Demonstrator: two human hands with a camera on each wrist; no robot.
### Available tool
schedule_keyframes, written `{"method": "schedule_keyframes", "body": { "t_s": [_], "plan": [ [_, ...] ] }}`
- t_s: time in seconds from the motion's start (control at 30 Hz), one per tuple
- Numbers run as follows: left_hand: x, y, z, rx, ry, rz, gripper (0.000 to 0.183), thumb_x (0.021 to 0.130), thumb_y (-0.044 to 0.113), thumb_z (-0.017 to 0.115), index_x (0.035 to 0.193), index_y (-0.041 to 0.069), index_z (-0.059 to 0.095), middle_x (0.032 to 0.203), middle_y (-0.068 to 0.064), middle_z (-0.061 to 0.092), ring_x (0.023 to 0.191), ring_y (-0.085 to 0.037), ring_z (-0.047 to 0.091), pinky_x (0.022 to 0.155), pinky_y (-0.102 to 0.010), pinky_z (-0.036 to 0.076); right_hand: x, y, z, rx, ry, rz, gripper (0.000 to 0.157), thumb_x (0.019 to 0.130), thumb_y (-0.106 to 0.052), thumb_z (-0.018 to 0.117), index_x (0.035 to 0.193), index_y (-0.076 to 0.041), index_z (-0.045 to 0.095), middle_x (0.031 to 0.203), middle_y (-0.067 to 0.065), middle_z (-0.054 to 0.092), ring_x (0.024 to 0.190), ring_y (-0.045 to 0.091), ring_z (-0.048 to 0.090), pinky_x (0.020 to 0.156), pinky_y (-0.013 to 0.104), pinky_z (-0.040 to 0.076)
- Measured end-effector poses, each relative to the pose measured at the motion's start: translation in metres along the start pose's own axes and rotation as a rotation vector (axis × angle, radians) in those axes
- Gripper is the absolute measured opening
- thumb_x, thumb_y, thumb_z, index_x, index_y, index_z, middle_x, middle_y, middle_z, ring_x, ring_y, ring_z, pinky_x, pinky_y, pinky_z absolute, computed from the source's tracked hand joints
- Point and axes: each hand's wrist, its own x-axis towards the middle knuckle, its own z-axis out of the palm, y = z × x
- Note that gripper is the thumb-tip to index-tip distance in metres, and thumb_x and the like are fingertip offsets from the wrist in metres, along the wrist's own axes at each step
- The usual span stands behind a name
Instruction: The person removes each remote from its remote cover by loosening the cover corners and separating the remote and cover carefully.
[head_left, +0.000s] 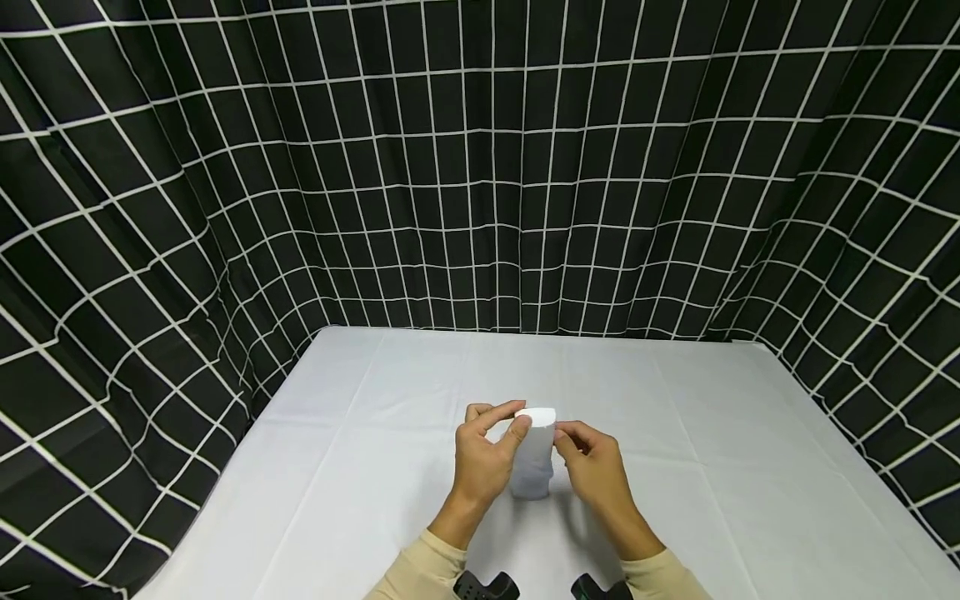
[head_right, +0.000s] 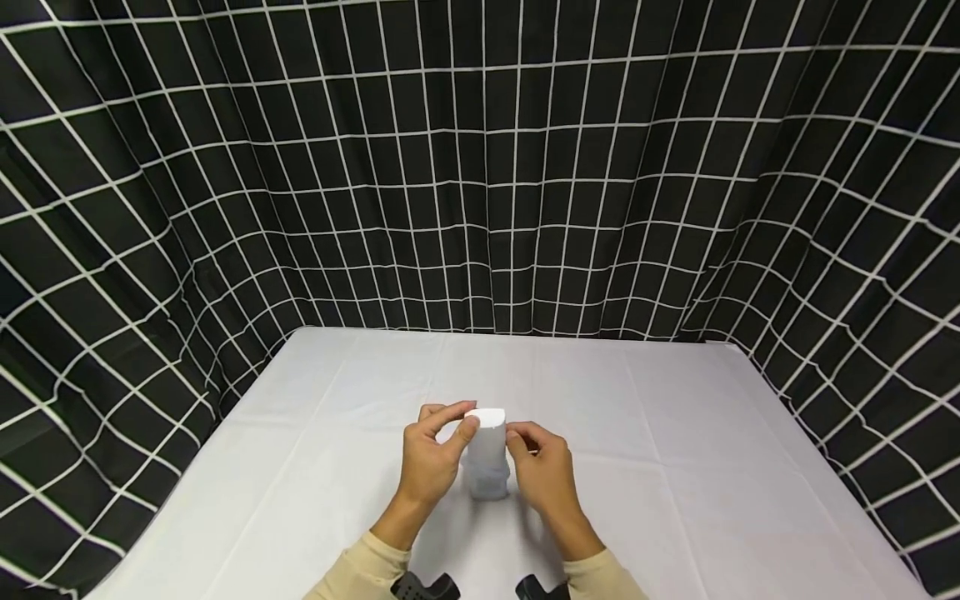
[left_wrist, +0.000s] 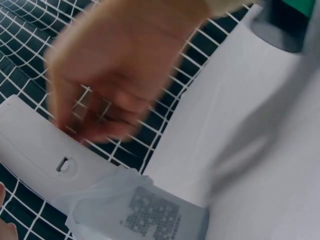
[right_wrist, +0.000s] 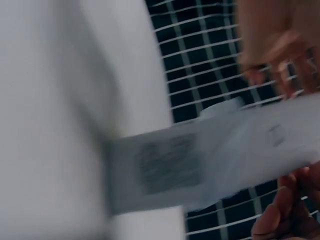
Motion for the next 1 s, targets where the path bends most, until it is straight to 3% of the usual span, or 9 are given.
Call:
{"method": "schedule_keyframes", "body": {
  "t_s": [0.2,0.37,0.63,0.77,0.87,1.0],
  "plan": [
    [-0.006,0.029,-0.002,-0.066,0.009,-0.089,0.022,0.085,0.003,0.072,0.105,-0.005,0.071,0.096,-0.015,0.065,0.094,-0.028,0.050,0.090,-0.045,0.037,-0.002,-0.022,-0.002,0.212,0.044,-0.174,0.014,0.095,-0.006,0.062,0.102,0.000,0.072,0.087,0.010,0.064,0.074,0.018,0.056,0.064,0.023,0.048],
    [-0.010,0.026,-0.003,-0.098,-0.010,-0.118,0.024,0.086,0.002,0.071,0.108,-0.006,0.069,0.100,-0.018,0.065,0.098,-0.027,0.050,0.095,-0.046,0.035,-0.002,-0.022,0.001,0.243,0.031,-0.280,0.014,0.090,-0.003,0.067,0.103,0.000,0.071,0.093,0.009,0.065,0.074,0.018,0.056,0.063,0.021,0.048],
    [-0.013,0.022,-0.004,-0.104,0.003,-0.086,0.028,0.084,0.000,0.072,0.111,-0.008,0.067,0.103,-0.014,0.068,0.100,-0.030,0.052,0.094,-0.045,0.037,0.001,-0.024,0.001,0.208,0.045,-0.238,0.014,0.090,-0.007,0.069,0.101,0.001,0.071,0.091,0.008,0.064,0.071,0.018,0.054,0.061,0.020,0.047],
    [-0.017,0.016,-0.004,-0.103,0.011,-0.114,0.027,0.083,-0.002,0.073,0.109,-0.008,0.068,0.103,-0.013,0.069,0.101,-0.032,0.053,0.096,-0.045,0.034,0.000,-0.033,0.000,0.201,0.061,-0.221,0.013,0.089,-0.002,0.068,0.101,0.003,0.071,0.090,0.010,0.064,0.071,0.016,0.054,0.062,0.019,0.047],
    [-0.021,0.006,-0.004,-0.084,0.027,-0.150,0.024,0.083,-0.003,0.073,0.107,-0.006,0.070,0.100,-0.012,0.070,0.099,-0.032,0.054,0.092,-0.044,0.031,-0.003,-0.047,-0.001,0.183,0.061,-0.231,0.013,0.089,0.003,0.066,0.100,0.006,0.070,0.090,0.013,0.064,0.072,0.016,0.054,0.063,0.019,0.047],
    [-0.027,-0.018,-0.003,-0.051,0.037,-0.185,0.024,0.083,0.000,0.073,0.107,0.001,0.073,0.100,-0.006,0.071,0.099,-0.029,0.053,0.085,-0.046,0.027,-0.004,-0.060,-0.003,0.172,0.048,-0.224,0.013,0.089,0.006,0.065,0.100,0.010,0.068,0.091,0.017,0.064,0.074,0.018,0.056,0.066,0.020,0.048]
  ]
}}
